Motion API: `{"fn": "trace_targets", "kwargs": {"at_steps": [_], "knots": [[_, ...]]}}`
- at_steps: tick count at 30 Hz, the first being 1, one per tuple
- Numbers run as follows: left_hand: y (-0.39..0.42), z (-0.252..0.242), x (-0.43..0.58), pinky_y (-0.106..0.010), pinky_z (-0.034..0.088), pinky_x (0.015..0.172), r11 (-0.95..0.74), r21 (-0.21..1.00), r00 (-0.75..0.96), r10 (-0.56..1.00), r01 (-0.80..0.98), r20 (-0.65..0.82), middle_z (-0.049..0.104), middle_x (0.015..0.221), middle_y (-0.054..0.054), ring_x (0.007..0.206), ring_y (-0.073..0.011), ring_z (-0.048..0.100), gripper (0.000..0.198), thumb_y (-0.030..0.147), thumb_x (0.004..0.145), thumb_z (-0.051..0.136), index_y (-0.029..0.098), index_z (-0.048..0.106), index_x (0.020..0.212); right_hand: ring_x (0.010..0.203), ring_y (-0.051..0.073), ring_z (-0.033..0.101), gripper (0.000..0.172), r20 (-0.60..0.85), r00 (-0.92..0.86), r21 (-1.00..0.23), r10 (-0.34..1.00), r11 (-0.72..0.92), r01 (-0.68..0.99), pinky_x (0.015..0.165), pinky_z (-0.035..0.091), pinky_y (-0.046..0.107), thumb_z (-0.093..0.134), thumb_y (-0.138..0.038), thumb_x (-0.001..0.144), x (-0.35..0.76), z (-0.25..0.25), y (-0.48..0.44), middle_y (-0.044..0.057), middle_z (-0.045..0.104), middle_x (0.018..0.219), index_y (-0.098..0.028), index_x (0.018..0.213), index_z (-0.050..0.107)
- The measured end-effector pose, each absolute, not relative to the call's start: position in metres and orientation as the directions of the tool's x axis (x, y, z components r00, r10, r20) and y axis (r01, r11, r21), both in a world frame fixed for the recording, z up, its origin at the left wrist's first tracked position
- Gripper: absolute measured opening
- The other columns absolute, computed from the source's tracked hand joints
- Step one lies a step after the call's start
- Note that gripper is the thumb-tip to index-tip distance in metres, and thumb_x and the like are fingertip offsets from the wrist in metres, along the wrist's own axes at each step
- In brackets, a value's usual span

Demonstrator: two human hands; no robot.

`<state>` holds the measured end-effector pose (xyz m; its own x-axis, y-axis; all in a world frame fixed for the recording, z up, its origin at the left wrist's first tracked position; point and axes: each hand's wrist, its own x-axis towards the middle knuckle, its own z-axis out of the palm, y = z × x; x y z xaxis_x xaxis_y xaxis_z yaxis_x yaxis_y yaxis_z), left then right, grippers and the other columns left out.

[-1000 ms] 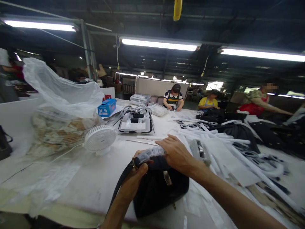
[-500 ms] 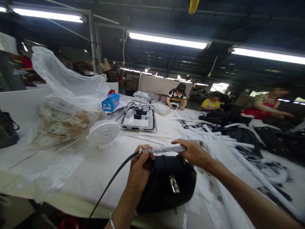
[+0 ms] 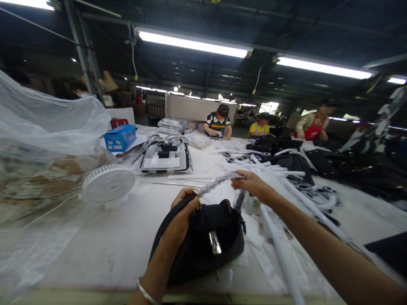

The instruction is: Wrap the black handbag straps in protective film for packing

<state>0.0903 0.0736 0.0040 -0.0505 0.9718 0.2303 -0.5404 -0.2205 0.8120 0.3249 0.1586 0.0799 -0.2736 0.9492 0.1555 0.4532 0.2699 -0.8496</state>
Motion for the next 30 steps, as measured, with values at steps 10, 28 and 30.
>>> {"fn": "trace_targets", "kwargs": {"at_steps": [10, 28, 30], "knots": [[0.069, 0.01, 0.088, -0.021, 0.038, 0.061, -0.251, 0.794, 0.054, 0.941, -0.554, 0.335, 0.057, 0.077, 0.001, 0.063, -0.0101, 0.049, 0.023, 0.033, 0.082, 0.068, 0.02, 0.054, 0.095, 0.091, 0.02, 0.065, 0.027, 0.362, -0.711, 0.049, 0.603, 0.75, 0.66, 0.078, 0.047, 0.028, 0.042, -0.024, 0.099, 0.282, 0.111, 0.123, 0.008, 0.071, 0.1, -0.021, 0.113, 0.065], [0.081, 0.007, 0.072, -0.02, 0.047, 0.058, -0.154, 0.647, -0.069, 0.985, -0.747, 0.155, 0.057, 0.08, 0.0, 0.062, -0.0093, 0.05, 0.031, 0.025, 0.071, 0.08, 0.019, 0.06, 0.094, 0.11, 0.023, 0.063, 0.063, 0.107, -0.499, -0.802, 0.86, 0.371, 0.468, 0.094, 0.049, 0.036, 0.071, -0.042, 0.078, 0.397, 0.106, 0.156, 0.012, 0.065, 0.124, -0.018, 0.134, 0.054], [0.085, 0.008, 0.07, -0.019, 0.047, 0.054, -0.135, 0.564, -0.101, 0.991, -0.815, 0.091, 0.056, 0.081, 0.001, 0.06, -0.0079, 0.048, 0.029, 0.021, 0.071, 0.079, 0.016, 0.061, 0.094, 0.108, 0.024, 0.064, 0.06, 0.092, -0.413, -0.857, 0.906, 0.283, 0.431, 0.096, 0.049, 0.038, 0.069, -0.043, 0.079, 0.415, 0.087, 0.15, 0.014, 0.067, 0.121, -0.015, 0.13, 0.058]]}}
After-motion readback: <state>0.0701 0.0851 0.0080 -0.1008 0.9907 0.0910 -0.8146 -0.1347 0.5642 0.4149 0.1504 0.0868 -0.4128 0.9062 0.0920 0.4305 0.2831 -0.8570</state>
